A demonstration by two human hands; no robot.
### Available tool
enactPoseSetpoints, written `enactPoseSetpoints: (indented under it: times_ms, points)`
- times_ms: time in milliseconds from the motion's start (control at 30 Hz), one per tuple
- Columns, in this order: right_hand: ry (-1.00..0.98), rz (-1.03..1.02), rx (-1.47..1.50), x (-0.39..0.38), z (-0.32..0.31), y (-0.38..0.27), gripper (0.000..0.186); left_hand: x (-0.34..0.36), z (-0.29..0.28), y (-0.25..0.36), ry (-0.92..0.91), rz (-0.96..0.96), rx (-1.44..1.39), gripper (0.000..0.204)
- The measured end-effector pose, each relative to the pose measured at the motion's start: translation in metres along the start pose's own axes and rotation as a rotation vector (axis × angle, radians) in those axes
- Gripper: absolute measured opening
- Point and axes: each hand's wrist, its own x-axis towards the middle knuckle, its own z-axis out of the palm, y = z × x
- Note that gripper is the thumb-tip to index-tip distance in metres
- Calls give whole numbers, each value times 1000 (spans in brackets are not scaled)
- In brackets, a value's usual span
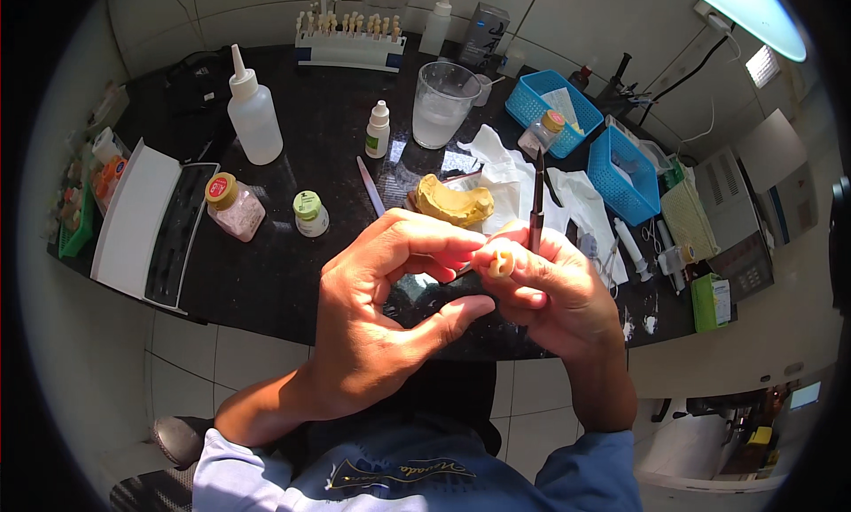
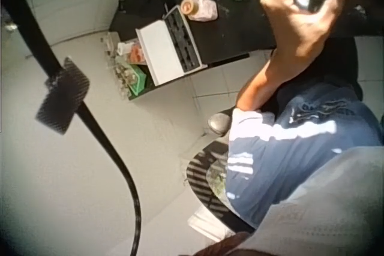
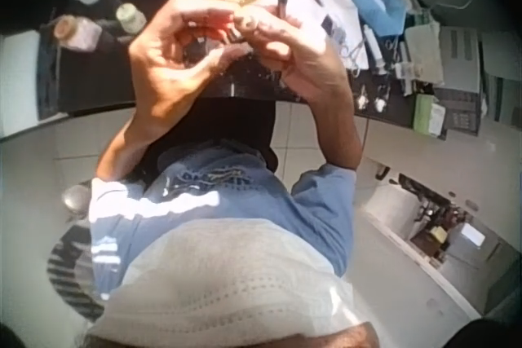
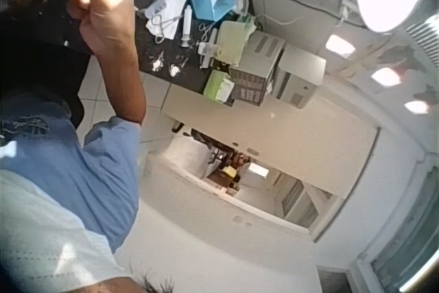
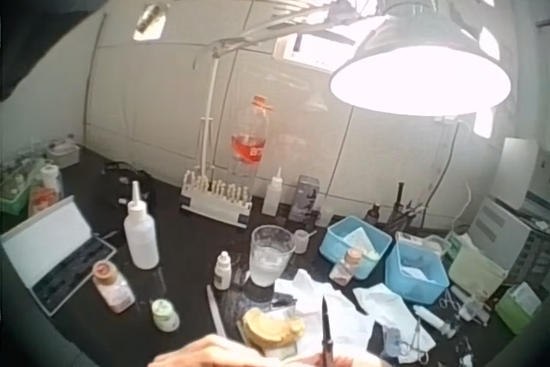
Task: Applying and shaping ceramic paste on a dental crown model using a small brush and spatula.
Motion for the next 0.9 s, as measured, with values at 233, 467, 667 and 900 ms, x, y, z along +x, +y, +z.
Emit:
enactPoseSetpoints:
  times_ms: [233, 467, 667, 900]
  points:
    - [45, 45, 125, 0, 15, 20, 22, -15, 16, -23, 238, 241, 34, 32]
    - [74, 50, 155, 0, 19, 27, 15, -24, 22, -26, 425, 249, -90, 28]
    - [212, -7, -2, -4, 25, 30, 13, -26, 26, -22, 424, 93, -410, 22]
    - [526, -670, -59, -11, 23, 28, 72, -54, 12, -6, 577, -119, -466, 25]
